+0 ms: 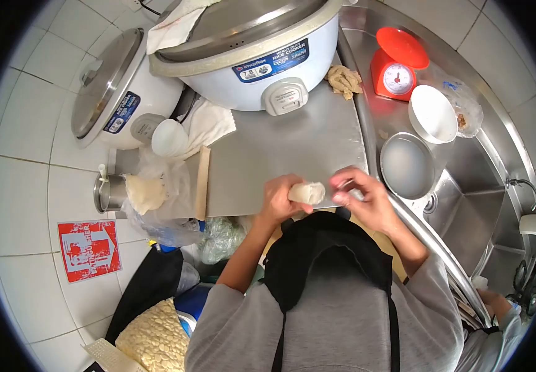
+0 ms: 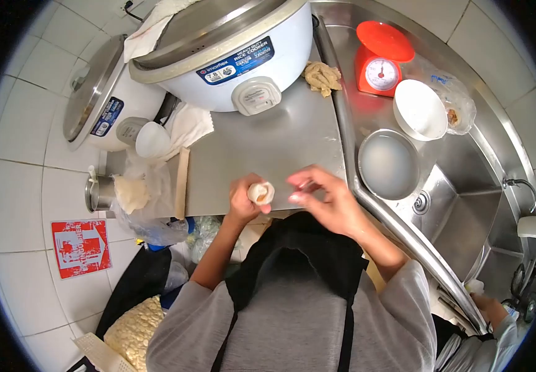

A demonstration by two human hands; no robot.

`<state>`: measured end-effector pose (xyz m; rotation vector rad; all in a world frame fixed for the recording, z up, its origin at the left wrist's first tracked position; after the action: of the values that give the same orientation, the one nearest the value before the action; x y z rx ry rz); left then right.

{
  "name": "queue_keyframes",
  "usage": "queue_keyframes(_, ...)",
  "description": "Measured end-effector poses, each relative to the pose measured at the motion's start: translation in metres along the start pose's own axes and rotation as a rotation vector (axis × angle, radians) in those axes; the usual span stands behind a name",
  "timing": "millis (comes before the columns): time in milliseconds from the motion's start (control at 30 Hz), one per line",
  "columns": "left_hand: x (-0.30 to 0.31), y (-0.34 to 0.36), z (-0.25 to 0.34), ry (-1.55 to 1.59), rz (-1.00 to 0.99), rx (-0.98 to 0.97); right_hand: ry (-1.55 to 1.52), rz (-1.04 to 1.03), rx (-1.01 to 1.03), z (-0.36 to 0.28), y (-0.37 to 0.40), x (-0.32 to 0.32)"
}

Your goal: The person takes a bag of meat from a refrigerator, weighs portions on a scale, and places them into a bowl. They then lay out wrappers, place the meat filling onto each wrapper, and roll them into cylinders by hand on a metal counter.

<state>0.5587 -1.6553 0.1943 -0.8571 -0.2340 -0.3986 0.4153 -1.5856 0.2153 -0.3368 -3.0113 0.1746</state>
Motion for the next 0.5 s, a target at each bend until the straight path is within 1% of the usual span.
queue_keyframes(33,0.003,0.0,0.001,-0.01,0.0,-0.004,-0.173,-0.08,-0.091,0.007,-0.002,-0.021)
queue_keyframes(67,0.006,0.001,0.007,0.015,-0.012,-0.045,-0.303,-0.169,-0.087,0.004,-0.004,-0.039)
queue_keyframes(100,0.008,0.003,0.013,0.039,-0.024,-0.083,-0.377,-0.226,-0.097,0.001,-0.006,-0.05)
queue_keyframes(167,0.017,0.006,0.014,0.016,0.018,-0.076,-0.429,-0.294,-0.137,-0.002,-0.01,-0.065)
queue_keyframes(233,0.031,0.003,0.022,-0.095,0.076,-0.166,-0.416,-0.323,-0.179,-0.005,-0.013,-0.073)
queue_keyframes(267,0.038,0.0,0.023,-0.103,0.084,-0.163,-0.4,-0.34,-0.221,-0.004,-0.014,-0.077)
queue_keyframes(333,0.043,-0.004,0.033,-0.248,0.004,-0.239,-0.34,-0.368,-0.221,-0.007,-0.02,-0.083)
queue_keyframes(367,0.05,-0.006,0.034,-0.253,0.006,-0.234,-0.281,-0.385,-0.218,-0.008,-0.021,-0.086)
queue_keyframes(433,0.055,-0.011,0.035,-0.347,-0.058,-0.251,-0.315,-0.403,-0.224,-0.025,-0.023,-0.089)
queue_keyframes(500,0.061,-0.018,0.041,-0.366,-0.055,-0.266,-0.341,-0.423,-0.227,-0.03,-0.026,-0.094)
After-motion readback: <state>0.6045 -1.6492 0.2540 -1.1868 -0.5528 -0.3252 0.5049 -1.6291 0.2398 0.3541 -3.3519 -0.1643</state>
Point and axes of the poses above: each hand's wrist, its own y-axis away from the middle knuckle, its own x-axis out of the back of the hand, z = x × y, the point moved 10 cm from there along -y, towards the middle knuckle, and after that the axes turned 6 degrees about z, right-handed, at the moved point
